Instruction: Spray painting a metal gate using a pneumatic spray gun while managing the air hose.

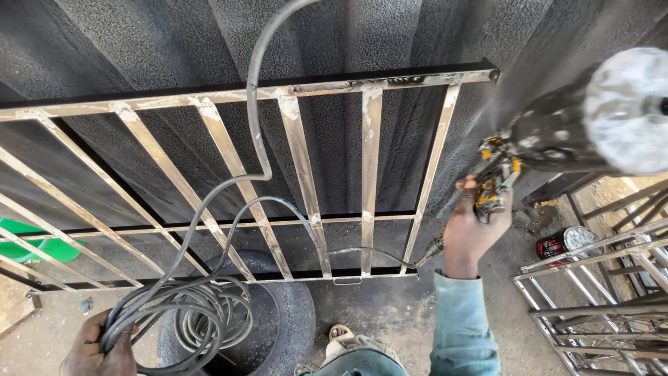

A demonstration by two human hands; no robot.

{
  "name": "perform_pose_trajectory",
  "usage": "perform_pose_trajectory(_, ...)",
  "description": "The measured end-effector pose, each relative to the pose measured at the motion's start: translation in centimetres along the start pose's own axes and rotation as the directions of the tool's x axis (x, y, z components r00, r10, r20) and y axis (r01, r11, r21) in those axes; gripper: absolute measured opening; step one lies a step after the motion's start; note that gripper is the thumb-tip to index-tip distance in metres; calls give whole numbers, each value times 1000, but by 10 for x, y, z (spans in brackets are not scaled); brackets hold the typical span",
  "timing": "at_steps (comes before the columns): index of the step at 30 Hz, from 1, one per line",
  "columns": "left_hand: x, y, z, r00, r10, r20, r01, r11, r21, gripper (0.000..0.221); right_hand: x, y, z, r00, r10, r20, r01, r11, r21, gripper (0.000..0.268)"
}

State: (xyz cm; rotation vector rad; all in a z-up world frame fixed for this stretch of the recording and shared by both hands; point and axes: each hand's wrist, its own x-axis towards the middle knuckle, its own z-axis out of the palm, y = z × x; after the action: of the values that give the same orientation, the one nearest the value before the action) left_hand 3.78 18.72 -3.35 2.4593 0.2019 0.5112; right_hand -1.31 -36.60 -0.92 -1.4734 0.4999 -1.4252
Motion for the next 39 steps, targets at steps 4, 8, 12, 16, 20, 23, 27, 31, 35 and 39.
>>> perform_pose_trajectory(4,-4,15,-9,1000,-26,12,26,999,37,24,-6,-9,9,996,-83,14,84,974,-211,20)
perform_pose_trajectory(8,-8,10,-10,999,23,28,-23,1000,9,29,-1,8,17,990,-139,-17,136,984,-113,21)
perform_pose_trajectory(12,-11,-12,-1,998,63,11,-63,998,-8,38,-12,15,14,999,17,42,-3,955,-295,22)
perform_pose_trajectory(16,-15,-6,-7,998,57,34,-56,998,-14,34,-42,24,14,987,156,37,-150,981,-127,19)
perform_pose_trajectory(20,-19,-3,-8,998,50,27,-49,997,-64,29,-73,62,7,912,405,-61,-399,912,90,24)
perform_pose_trajectory(23,-17,-10,-3,998,57,36,-55,996,-68,29,-91,91,-5,857,504,-108,-482,858,180,16)
perform_pose_trajectory(27,-15,-16,-2,976,202,79,-195,977,-85,29,-121,138,-32,805,580,-120,-553,809,199,17)
perform_pose_trajectory(31,-15,-8,1,972,185,142,-181,983,-42,29,-155,186,-52,735,662,-148,-619,744,254,9)
perform_pose_trajectory(35,-14,1,2,960,211,183,-196,976,-97,31,-173,200,-57,676,713,-187,-693,701,170,8)
perform_pose_trajectory(39,-10,3,-1,949,247,198,-245,969,-38,31,-181,203,-59,596,769,-232,-754,635,169,14)
